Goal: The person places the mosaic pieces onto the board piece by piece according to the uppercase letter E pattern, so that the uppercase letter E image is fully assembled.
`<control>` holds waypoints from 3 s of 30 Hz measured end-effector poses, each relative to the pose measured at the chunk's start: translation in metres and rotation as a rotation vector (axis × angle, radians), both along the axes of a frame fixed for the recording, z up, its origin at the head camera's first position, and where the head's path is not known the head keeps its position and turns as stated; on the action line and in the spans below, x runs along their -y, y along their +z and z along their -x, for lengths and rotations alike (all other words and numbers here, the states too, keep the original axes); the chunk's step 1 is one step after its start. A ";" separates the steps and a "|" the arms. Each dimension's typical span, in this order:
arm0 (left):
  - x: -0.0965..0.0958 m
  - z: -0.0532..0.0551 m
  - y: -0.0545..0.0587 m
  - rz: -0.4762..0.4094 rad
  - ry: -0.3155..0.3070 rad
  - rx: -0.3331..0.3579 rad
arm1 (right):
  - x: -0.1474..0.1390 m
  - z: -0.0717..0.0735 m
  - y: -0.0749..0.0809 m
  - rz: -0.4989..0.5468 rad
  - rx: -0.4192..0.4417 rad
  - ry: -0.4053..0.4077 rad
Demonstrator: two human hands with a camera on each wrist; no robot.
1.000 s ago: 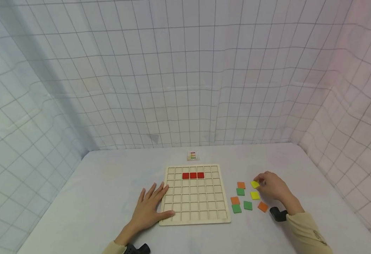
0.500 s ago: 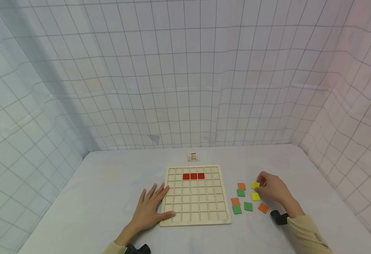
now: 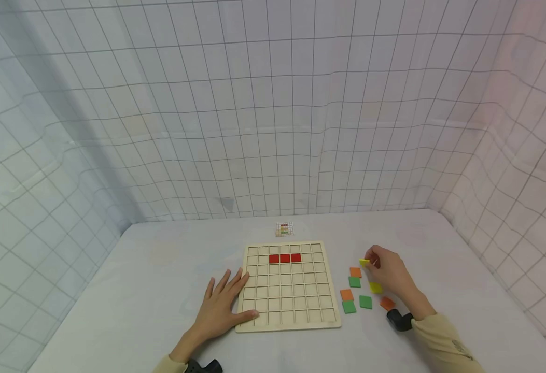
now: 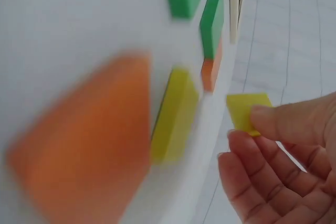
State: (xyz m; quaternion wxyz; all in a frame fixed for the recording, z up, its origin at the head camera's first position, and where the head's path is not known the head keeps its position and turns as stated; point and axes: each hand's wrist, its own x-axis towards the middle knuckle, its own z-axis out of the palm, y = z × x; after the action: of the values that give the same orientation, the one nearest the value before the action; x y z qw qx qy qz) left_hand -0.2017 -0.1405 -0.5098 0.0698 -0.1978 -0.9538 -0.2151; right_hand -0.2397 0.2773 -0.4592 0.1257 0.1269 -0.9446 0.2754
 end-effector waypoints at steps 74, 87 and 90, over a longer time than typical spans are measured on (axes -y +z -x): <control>-0.001 0.003 -0.002 0.016 0.004 -0.058 | 0.175 0.021 0.002 -0.231 0.085 0.408; 0.000 0.002 -0.002 0.036 0.004 -0.037 | 0.141 -0.002 0.005 -0.139 0.163 0.550; 0.000 0.001 -0.002 0.035 0.005 -0.039 | 0.125 -0.006 0.007 -0.096 0.124 0.476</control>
State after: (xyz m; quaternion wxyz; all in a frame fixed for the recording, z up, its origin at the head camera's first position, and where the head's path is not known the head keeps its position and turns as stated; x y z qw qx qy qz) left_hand -0.2031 -0.1405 -0.5119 0.0856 -0.2008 -0.9564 -0.1940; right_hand -0.2335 0.1522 -0.4518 -0.0072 0.3343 -0.9061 0.2593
